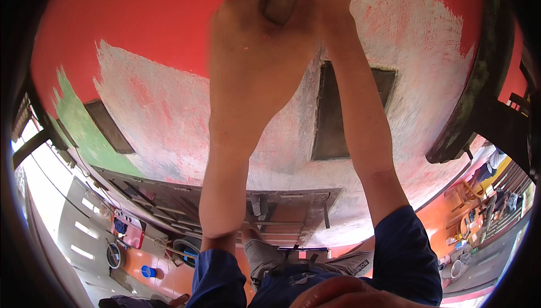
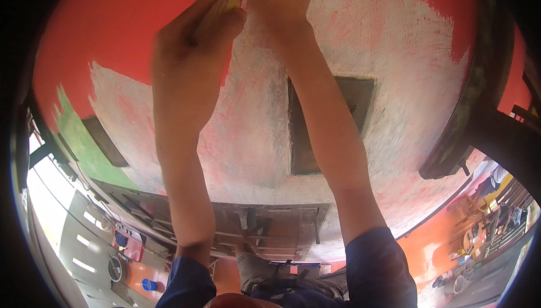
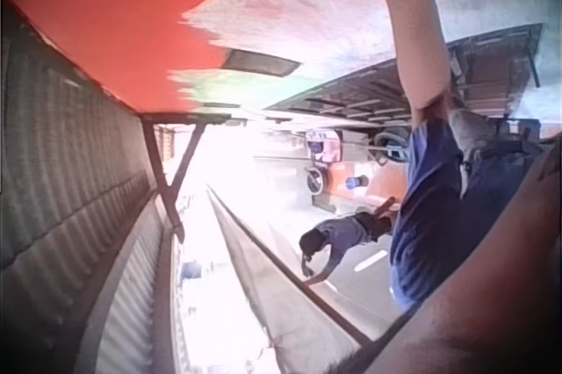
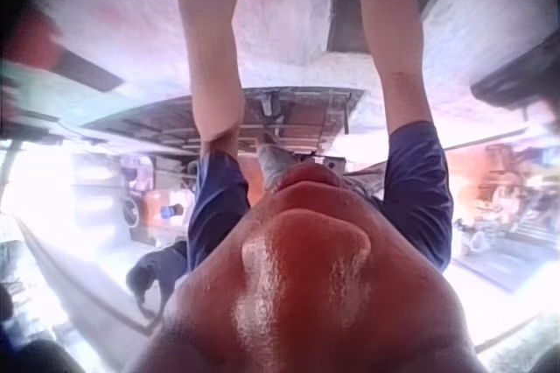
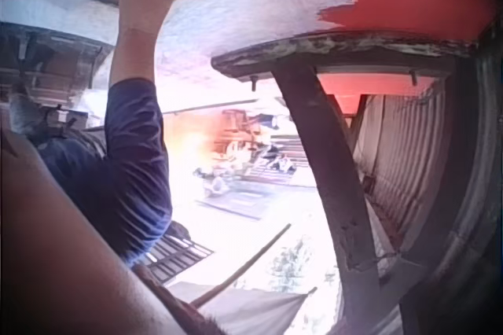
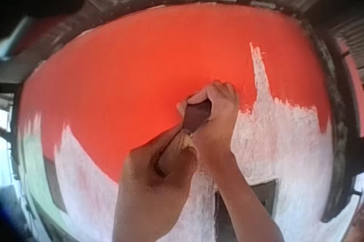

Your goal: The person uses a metal scraper to remove old paint and plaster from a ceiling surface. They repeatedly scrape a rectangular area and surrounding painted sections, working from a standing position on a scaffold or ladder. A second person is visible in the background cleaning the floor.

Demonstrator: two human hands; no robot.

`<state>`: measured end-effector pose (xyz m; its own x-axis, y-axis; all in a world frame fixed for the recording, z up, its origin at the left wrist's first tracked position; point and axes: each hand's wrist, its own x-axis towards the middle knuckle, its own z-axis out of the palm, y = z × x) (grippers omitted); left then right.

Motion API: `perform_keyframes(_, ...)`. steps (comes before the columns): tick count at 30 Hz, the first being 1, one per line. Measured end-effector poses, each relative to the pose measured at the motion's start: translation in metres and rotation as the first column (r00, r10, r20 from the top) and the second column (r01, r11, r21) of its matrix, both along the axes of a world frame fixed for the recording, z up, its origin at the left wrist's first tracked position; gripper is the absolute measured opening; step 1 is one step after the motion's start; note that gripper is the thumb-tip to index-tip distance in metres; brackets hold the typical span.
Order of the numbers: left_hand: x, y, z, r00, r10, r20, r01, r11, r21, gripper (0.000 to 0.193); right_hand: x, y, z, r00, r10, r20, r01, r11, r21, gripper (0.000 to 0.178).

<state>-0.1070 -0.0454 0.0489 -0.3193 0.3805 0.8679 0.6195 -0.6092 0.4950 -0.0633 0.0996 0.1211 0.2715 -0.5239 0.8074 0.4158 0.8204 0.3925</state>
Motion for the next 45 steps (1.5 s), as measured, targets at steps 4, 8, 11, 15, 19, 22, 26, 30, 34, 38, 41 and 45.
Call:
perform_keyframes(4, -0.026, -0.011, -0.063, 0.935, -0.354, -0.006, 0.353, 0.935, -0.034, 0.044, 0.011, -0.011, -0.046, 0.990, -0.118, 0.081, 0.108, 0.988, 0.114, 0.021)
perform_keyframes(8, -0.032, -0.057, -0.165, 0.723, -0.600, 0.342, 0.687, 0.677, -0.264, 0.068, 0.021, -0.045, -0.151, 0.916, -0.121, 0.383, 0.201, 0.963, -0.177, 0.026)
perform_keyframes(11, -0.027, -0.071, -0.225, 0.678, -0.570, 0.464, 0.696, 0.701, -0.157, 0.074, 0.019, -0.066, -0.211, 0.879, 0.065, 0.472, 0.159, 0.894, -0.419, 0.040)
perform_keyframes(15, -0.033, -0.075, -0.256, 0.563, -0.502, 0.656, 0.691, 0.722, -0.041, 0.082, -0.002, -0.090, -0.264, 0.554, 0.830, -0.059, -0.361, 0.177, -0.916, 0.050)
perform_keyframes(19, -0.044, -0.065, -0.253, 0.501, -0.481, 0.720, 0.679, 0.734, 0.018, 0.080, -0.033, -0.082, -0.269, 0.444, 0.883, -0.153, -0.222, -0.057, -0.973, 0.029)
perform_keyframes(22, -0.049, -0.051, -0.243, 0.476, -0.508, 0.718, 0.672, 0.737, 0.076, 0.073, -0.053, -0.069, -0.258, 0.478, 0.870, -0.125, -0.193, -0.035, -0.981, 0.022)
perform_keyframes(26, -0.045, -0.037, -0.226, 0.454, -0.488, 0.745, 0.602, 0.785, 0.147, 0.065, -0.063, -0.065, -0.242, 0.466, 0.877, -0.119, -0.140, -0.060, -0.988, 0.029)
perform_keyframes(30, -0.035, -0.040, -0.207, 0.423, -0.452, 0.786, 0.594, 0.793, 0.136, 0.064, -0.069, -0.066, -0.230, 0.449, 0.891, -0.061, -0.180, 0.023, -0.983, 0.030)
perform_keyframes(34, -0.031, -0.045, -0.195, 0.381, -0.461, 0.801, 0.613, 0.775, 0.155, 0.064, -0.070, -0.064, -0.222, 0.419, 0.908, -0.028, -0.041, -0.012, -0.999, 0.031)
perform_keyframes(38, -0.036, -0.047, -0.186, 0.323, -0.512, 0.796, 0.607, 0.757, 0.241, 0.062, -0.074, -0.069, -0.216, 0.478, 0.877, 0.039, -0.024, 0.058, -0.998, 0.031)
perform_keyframes(41, -0.036, -0.051, -0.182, 0.330, -0.469, 0.819, 0.630, 0.756, 0.178, 0.062, -0.076, -0.071, -0.214, 0.493, 0.869, 0.033, -0.048, 0.066, -0.997, 0.030)
perform_keyframes(45, -0.036, -0.051, -0.179, 0.336, -0.460, 0.822, 0.586, 0.786, 0.200, 0.062, -0.080, -0.070, -0.213, 0.496, 0.861, 0.113, -0.046, 0.156, -0.987, 0.030)
